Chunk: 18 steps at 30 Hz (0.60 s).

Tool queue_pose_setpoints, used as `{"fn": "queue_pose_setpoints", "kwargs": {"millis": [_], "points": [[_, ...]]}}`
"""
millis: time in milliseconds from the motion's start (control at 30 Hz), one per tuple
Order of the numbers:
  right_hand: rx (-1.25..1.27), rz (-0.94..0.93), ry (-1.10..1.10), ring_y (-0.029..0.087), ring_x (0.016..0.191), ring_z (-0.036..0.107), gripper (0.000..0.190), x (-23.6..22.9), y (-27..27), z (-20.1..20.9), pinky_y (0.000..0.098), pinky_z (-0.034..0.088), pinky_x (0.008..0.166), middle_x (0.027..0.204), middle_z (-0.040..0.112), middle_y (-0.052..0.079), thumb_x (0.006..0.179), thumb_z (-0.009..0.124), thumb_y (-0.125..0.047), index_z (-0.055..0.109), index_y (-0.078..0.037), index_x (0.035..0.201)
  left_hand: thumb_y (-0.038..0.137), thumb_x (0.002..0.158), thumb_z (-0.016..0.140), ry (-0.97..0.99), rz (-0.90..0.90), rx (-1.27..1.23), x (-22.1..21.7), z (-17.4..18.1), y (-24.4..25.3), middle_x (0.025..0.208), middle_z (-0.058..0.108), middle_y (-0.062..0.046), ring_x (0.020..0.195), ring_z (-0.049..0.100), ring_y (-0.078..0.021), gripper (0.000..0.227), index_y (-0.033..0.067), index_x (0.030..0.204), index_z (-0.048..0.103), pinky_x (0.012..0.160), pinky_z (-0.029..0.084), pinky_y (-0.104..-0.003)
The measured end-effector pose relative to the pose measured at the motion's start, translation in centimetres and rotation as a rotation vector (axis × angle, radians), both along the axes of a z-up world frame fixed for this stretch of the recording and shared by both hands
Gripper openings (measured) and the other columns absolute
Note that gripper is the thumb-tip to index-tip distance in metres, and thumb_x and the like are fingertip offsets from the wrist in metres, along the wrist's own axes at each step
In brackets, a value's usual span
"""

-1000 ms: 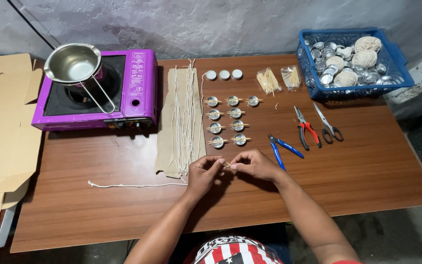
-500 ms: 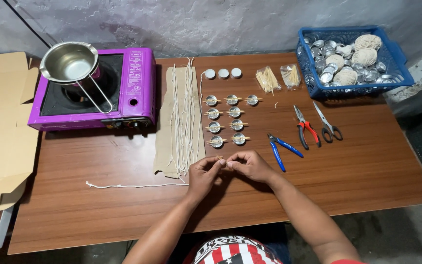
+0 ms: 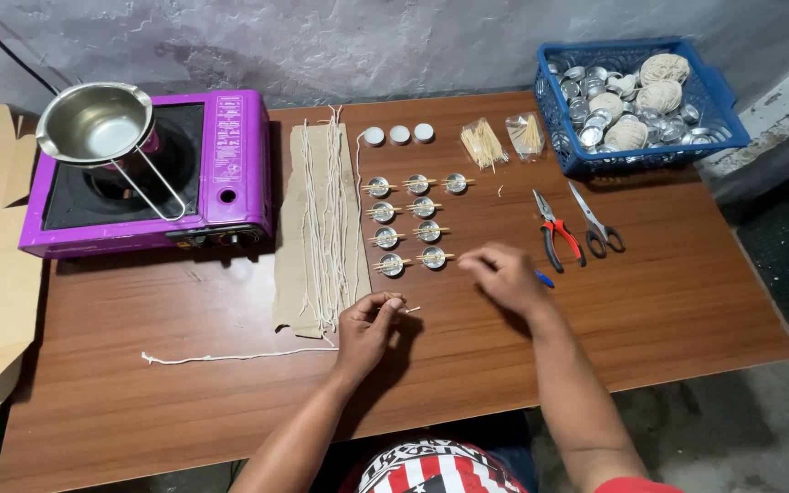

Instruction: Cutting cotton wicks to length and threading them through metal wick bases for candle production.

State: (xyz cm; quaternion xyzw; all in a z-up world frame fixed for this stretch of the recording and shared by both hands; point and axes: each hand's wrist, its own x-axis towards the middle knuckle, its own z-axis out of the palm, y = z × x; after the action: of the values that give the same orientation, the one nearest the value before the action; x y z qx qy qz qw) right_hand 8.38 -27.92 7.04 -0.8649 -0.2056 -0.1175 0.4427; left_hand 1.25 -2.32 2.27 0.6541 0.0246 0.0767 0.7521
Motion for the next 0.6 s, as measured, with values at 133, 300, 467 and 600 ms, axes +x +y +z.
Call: {"fn": "queue_pose_setpoints", "kwargs": {"millis": [133,300,467,600], "points": [[-0.362,-0.315,0.023,0.025,0.090,0.072,0.010,4.2,-8.6,-4.9,0.0393,0.056,0.084,0.090,0.075,0.002,0.092,0.078,-0.025,0.080,-0.020,0.101,0.008,0.094,0.075,-0.001,-0.020,-0.013,0.1,0.6,0.1,0.086,0.080,-0.012,0.069,0.066,-0.0118,0.008,0.0009,0.096,0.079,0.065,0.059,-0.030],[-0.594,-0.311,0.181,0.027,0.111,0.067,0.016,5.3,-9.1,-5.9,0.0443,0.050,0.101,0.104,0.074,0.001,0.093,0.074,-0.029,0.080,-0.025,0.107,0.008,0.095,0.074,0.000,-0.041,0.014,0.1,0.0,0.1,0.083,0.079,-0.013,0.072,0.068,-0.0123,0.012,0.0004,0.102,0.079,0.068,0.060,-0.031],[-0.677,-0.310,0.179,0.025,0.116,0.060,0.016,5.4,-7.4,-5.2,0.0441,0.047,0.098,0.109,0.070,-0.003,0.094,0.071,-0.038,0.078,-0.032,0.107,0.007,0.095,0.073,-0.005,-0.051,0.014,0.0,0.1,0.1,0.078,0.077,-0.012,0.066,0.066,-0.0123,0.013,-0.0012,0.103,0.079,0.064,0.059,-0.031],[-0.684,-0.302,0.150,0.023,0.117,0.059,0.012,6.5,-8.0,-7.9,0.0435,0.045,0.097,0.105,0.069,-0.003,0.093,0.072,-0.039,0.077,-0.031,0.100,0.007,0.092,0.076,-0.021,-0.057,0.055,-0.3,0.5,0.1,0.079,0.079,-0.012,0.067,0.064,-0.0099,0.013,0.0003,0.102,0.081,0.063,0.058,-0.030]]}}
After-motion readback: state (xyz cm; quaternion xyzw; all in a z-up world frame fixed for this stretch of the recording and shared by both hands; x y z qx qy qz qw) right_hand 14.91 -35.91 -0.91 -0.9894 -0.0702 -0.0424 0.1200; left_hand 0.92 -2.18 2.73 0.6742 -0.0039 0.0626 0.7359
